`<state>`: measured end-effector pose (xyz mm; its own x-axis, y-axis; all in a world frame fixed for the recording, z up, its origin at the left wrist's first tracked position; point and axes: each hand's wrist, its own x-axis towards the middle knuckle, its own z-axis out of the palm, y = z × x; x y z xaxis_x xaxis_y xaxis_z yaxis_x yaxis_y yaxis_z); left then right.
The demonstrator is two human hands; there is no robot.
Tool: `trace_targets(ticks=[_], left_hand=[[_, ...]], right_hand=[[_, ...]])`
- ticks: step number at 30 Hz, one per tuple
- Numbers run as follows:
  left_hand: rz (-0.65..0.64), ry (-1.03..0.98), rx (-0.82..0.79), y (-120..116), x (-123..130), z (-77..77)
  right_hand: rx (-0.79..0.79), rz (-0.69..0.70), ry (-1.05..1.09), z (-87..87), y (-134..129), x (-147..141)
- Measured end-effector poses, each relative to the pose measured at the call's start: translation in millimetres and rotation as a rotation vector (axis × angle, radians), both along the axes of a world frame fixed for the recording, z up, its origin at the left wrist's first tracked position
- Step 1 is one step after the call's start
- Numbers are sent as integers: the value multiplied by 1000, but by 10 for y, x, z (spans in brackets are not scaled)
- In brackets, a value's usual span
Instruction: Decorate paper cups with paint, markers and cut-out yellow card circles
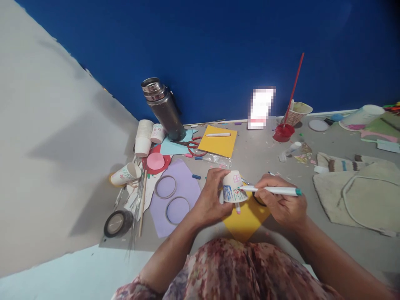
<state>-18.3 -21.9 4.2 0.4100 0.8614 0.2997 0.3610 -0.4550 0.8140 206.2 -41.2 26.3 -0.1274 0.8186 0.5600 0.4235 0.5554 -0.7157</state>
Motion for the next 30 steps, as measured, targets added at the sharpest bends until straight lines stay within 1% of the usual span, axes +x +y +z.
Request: trace_targets(ticks=[6,12,15,18,23,28,30], left_hand=[[-19,4,-48,0,8,26],[-1,-35,-86,-8,1,34],[3,-51,-84,-17,0,29],[-4,-60,-79,-19,1,24],[-2,-48,-92,-15,5,25],[-2,-58,-104,-14,11,25],[0,-54,-106,-15,10,26]], right_hand=[[-52,58,-28,25,17,-33],[-32,-29,4,33,-15,2],[-16,-14,-1,17,-9,4],[-49,4,-29,1,-3,4],[-67,-26,22,7,-17,3],[-58,29,-7,12,-7,-17],[-50,18,17,8,-7,-13]])
